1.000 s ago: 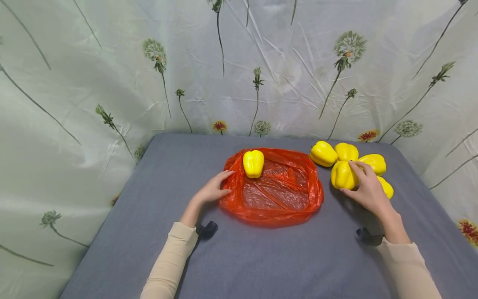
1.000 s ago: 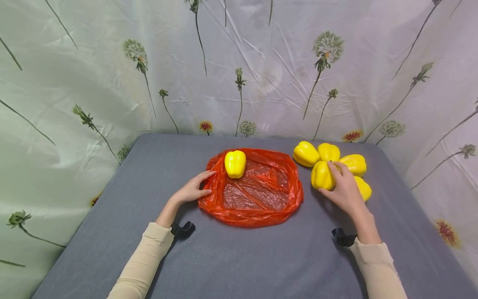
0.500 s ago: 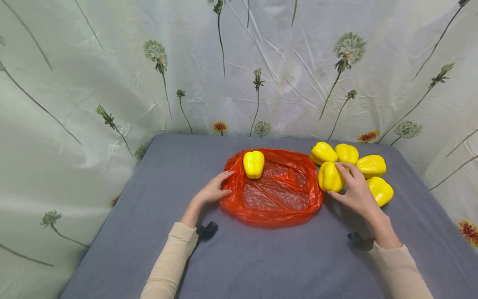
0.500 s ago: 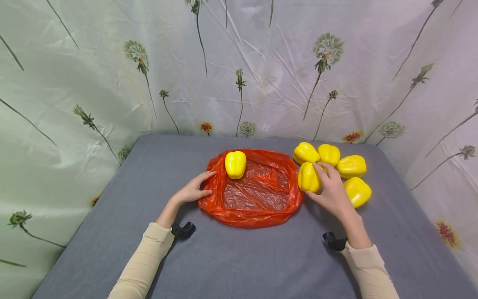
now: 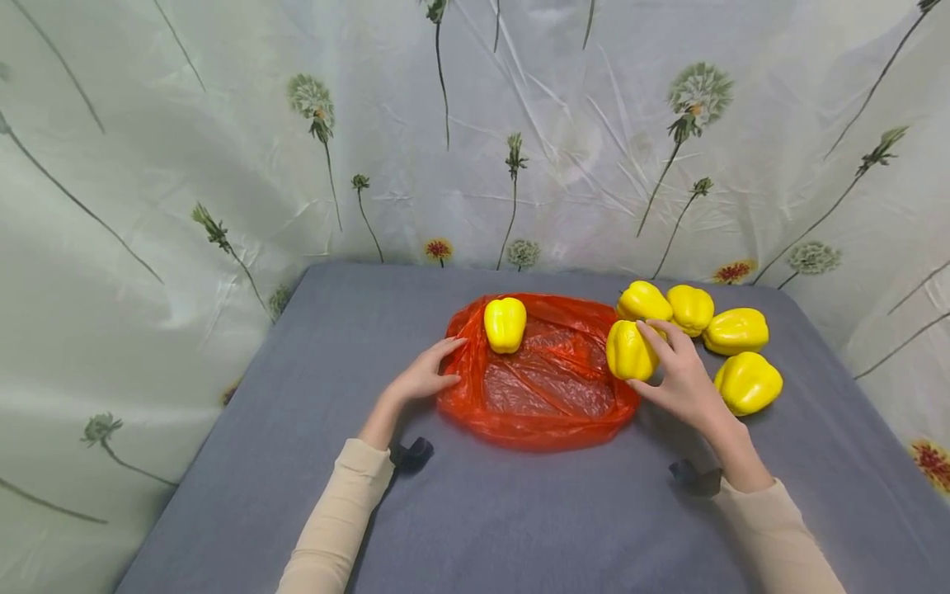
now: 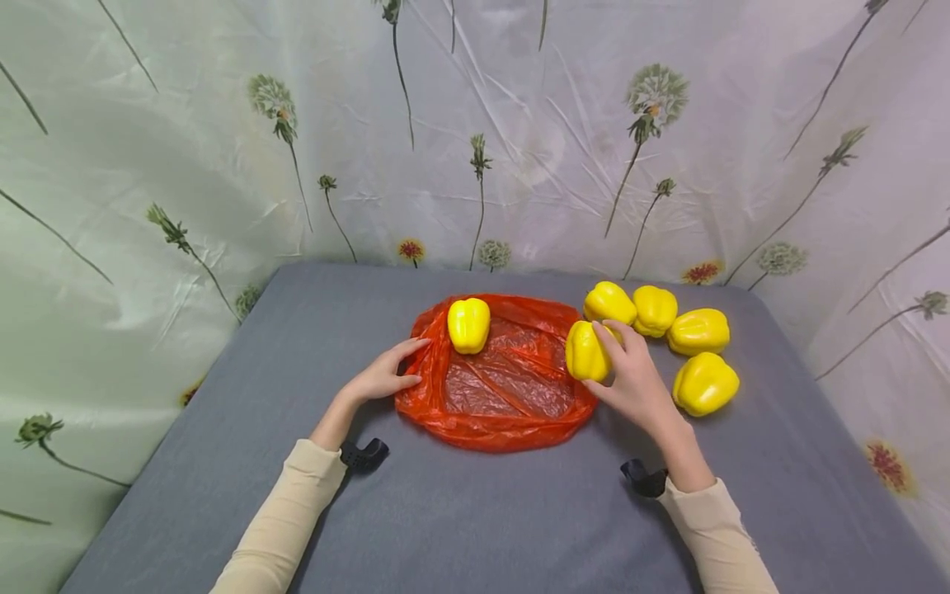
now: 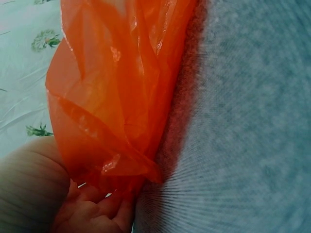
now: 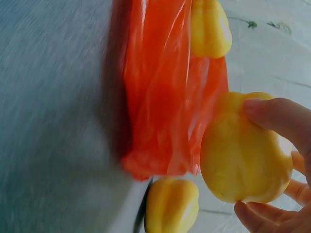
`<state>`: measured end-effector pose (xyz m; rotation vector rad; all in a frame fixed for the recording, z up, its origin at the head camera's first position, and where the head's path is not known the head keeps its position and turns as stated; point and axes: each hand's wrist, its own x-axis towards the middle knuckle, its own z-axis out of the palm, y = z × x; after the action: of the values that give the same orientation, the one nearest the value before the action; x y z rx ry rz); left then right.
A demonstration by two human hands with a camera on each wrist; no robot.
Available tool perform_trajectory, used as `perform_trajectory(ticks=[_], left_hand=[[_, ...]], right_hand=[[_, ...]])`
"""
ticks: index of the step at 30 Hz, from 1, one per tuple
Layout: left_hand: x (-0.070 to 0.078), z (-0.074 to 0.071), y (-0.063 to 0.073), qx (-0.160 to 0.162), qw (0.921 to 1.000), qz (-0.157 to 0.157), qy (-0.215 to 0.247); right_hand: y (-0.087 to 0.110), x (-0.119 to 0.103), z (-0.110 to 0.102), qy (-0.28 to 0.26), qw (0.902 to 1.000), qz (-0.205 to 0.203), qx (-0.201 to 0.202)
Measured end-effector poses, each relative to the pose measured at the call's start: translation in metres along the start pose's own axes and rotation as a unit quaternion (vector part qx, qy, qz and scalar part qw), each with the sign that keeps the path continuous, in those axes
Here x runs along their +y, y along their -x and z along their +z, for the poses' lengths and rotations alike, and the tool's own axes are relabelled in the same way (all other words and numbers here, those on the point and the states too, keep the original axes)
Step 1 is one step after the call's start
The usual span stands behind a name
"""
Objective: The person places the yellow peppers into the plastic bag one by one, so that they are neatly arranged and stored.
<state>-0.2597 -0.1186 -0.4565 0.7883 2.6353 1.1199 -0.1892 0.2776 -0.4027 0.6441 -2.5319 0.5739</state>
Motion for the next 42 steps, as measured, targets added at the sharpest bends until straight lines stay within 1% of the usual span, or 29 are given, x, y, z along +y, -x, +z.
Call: perform_trajectory(ticks=[5, 10, 14, 20, 23, 27, 31, 40, 42], left_hand=[[0.0, -0.001, 0.0, 0.006, 1.0, 0.006, 0.0], [0.001, 0.0, 0.0, 0.005, 0.9999, 0.012, -0.006], [0.001, 0.001, 0.001, 0.009, 0.9999, 0.002, -0.008], [0.003, 0.006, -0.004, -0.003, 0.9998, 0.012, -0.013], [0.004, 0.005, -0.002, -0.005, 1.0, 0.005, -0.003], [0.005, 0.0, 0.003, 0.0, 1.0, -0.004, -0.001], [0.005, 0.0, 0.001, 0.004, 1.0, -0.006, 0.002], [0.001, 0.002, 0.0, 0.008, 0.9999, 0.005, 0.004], [0.0, 0.002, 0.0, 0.011, 0.9999, 0.01, 0.004]], right_hand=[[-0.009, -0.009, 0.011, -0.011, 0.9998, -0.019, -0.001], [-0.014, -0.018, 0.023, -0.024, 0.9992, -0.03, -0.007], [-0.018, -0.026, 0.031, -0.029, 0.9984, -0.044, -0.021], [-0.018, -0.037, 0.036, -0.04, 0.9977, -0.04, -0.037], [-0.02, -0.044, 0.041, -0.053, 0.9962, -0.045, -0.052], [-0.026, -0.053, 0.05, -0.065, 0.994, -0.062, -0.063], [-0.029, -0.059, 0.054, -0.068, 0.9928, -0.072, -0.067], [-0.036, -0.075, 0.067, -0.065, 0.9881, -0.107, -0.089], [-0.037, -0.079, 0.07, -0.068, 0.9873, -0.104, -0.099]])
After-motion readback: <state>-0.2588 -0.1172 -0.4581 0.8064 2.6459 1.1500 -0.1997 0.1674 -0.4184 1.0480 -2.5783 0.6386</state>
